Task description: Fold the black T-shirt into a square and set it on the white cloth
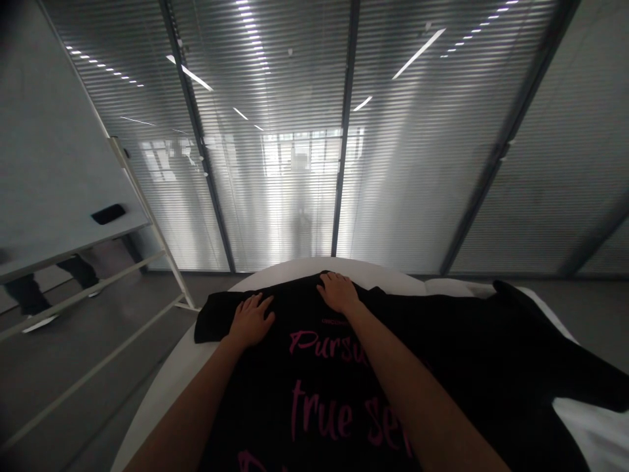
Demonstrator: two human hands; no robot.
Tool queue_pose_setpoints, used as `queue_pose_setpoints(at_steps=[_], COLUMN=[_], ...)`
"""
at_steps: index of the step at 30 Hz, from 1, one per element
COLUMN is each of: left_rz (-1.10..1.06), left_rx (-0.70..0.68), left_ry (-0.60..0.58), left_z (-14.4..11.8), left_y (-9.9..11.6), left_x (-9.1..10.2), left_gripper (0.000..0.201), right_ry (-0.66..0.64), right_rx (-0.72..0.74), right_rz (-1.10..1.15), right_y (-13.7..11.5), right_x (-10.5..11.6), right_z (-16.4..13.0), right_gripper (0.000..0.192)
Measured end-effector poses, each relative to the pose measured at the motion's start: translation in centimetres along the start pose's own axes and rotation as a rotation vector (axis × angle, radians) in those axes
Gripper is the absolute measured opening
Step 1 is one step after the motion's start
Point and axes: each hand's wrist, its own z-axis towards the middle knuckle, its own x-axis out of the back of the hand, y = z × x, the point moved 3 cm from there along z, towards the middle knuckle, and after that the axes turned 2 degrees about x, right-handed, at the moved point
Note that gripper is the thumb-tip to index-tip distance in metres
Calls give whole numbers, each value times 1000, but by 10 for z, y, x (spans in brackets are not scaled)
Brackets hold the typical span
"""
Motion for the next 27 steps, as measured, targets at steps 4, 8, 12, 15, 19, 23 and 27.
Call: queue_pose_setpoints(at_steps=[4,8,12,15,19,23,27], left_rz=[3,-6,-34,-62,-158,-253,-253], left_rx=[-1,-4,-16,-20,-37,56,327], left_ry=[-19,-54,-83,-96,-79,-7,78], left_z=[0,1,1,0,3,12,11], left_y=[0,-1,-3,-6,-13,-39,-91], left_x=[-2,-3,-4,-1,13,34,47], left_gripper=[58,61,62,62,55,39,44], right_ry=[173,144,-43,-155,-192,-175,-159], right_rx=[-149,-111,-177,-263,-258,-228,-221], right_rz=[-108,-109,-149,-124,-117,-133,-154], right_y=[10,19,36,46,48,48,50], right_x=[32,30,-1,-15,-16,-15,-18], right_z=[-19,-45,-66,-71,-70,-70,-72], right_gripper=[43,54,59,59,59,59,57])
